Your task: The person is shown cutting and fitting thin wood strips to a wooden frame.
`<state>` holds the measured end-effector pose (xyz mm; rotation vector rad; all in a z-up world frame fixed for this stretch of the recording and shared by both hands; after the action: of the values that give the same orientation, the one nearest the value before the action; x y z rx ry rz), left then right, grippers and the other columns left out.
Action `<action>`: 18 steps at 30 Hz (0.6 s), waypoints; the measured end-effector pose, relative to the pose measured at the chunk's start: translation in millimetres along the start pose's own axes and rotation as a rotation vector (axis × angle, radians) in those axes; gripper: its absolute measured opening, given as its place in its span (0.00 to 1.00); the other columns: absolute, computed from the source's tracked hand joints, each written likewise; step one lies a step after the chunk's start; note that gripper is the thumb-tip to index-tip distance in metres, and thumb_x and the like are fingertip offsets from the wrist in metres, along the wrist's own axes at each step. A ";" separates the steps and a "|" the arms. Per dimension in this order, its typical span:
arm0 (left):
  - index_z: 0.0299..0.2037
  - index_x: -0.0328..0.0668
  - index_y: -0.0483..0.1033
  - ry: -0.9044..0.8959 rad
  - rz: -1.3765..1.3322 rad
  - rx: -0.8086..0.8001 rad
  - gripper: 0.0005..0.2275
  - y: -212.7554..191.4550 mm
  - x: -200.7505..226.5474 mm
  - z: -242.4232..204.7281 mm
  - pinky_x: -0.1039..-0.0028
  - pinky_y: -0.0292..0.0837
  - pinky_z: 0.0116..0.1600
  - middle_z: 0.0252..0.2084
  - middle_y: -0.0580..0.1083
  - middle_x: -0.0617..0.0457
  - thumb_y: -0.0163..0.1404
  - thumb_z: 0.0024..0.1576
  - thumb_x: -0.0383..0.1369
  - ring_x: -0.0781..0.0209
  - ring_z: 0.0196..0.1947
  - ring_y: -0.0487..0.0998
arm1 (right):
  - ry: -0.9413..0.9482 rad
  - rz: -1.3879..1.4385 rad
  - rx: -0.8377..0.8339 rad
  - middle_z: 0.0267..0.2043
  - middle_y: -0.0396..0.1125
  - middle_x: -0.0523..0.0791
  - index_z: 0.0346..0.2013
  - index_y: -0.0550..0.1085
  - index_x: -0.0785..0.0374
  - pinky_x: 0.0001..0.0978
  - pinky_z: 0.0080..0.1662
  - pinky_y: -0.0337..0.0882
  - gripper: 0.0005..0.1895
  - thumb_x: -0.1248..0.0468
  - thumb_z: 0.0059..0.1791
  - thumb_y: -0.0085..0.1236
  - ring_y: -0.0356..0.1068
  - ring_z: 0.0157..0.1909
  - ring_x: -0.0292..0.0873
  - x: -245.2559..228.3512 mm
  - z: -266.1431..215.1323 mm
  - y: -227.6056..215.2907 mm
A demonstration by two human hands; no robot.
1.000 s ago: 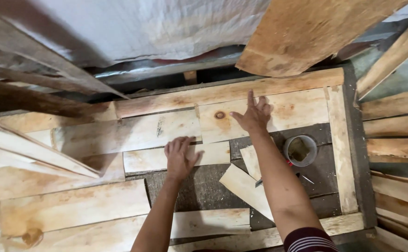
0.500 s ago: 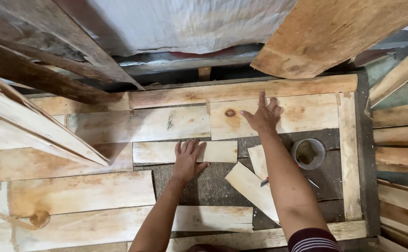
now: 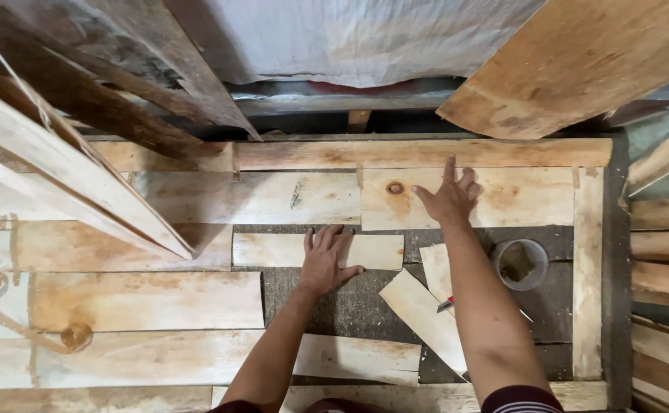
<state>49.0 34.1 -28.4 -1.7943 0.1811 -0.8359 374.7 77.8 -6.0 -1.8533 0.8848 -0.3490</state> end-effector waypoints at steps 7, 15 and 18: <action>0.69 0.52 0.64 -0.055 -0.057 0.029 0.30 6.3 17.5 21.0 0.48 0.39 0.78 0.74 0.59 0.49 0.47 0.61 0.58 0.49 0.77 0.52 | 0.011 0.067 0.031 0.78 0.31 0.54 0.80 0.38 0.41 0.65 0.69 0.47 0.64 0.33 0.42 0.65 0.36 0.74 0.64 5.6 2.4 12.4; 0.73 0.54 0.57 -0.037 -0.024 -0.041 0.37 4.4 30.8 32.5 0.46 0.38 0.75 0.76 0.53 0.45 0.54 0.55 0.56 0.44 0.76 0.47 | 0.027 0.007 -0.038 0.79 0.28 0.56 0.80 0.38 0.40 0.67 0.68 0.50 0.63 0.31 0.41 0.64 0.33 0.76 0.66 3.6 6.1 3.5; 0.72 0.53 0.57 -0.016 -0.022 -0.035 0.39 6.2 28.4 32.1 0.45 0.37 0.74 0.75 0.53 0.45 0.56 0.52 0.57 0.46 0.76 0.47 | 0.026 0.023 -0.055 0.79 0.28 0.56 0.80 0.38 0.40 0.68 0.68 0.51 0.63 0.31 0.41 0.64 0.33 0.76 0.67 3.1 2.5 -1.3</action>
<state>91.4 42.2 -26.1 -1.8384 0.1669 -0.8390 378.9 77.5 -6.4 -1.8908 0.9412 -0.3380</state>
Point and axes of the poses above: each hand's wrist, its own z-axis towards the middle knuckle, its own y-axis out of the palm, x = y × z, the point moved 3 cm from there along z, towards the middle knuckle
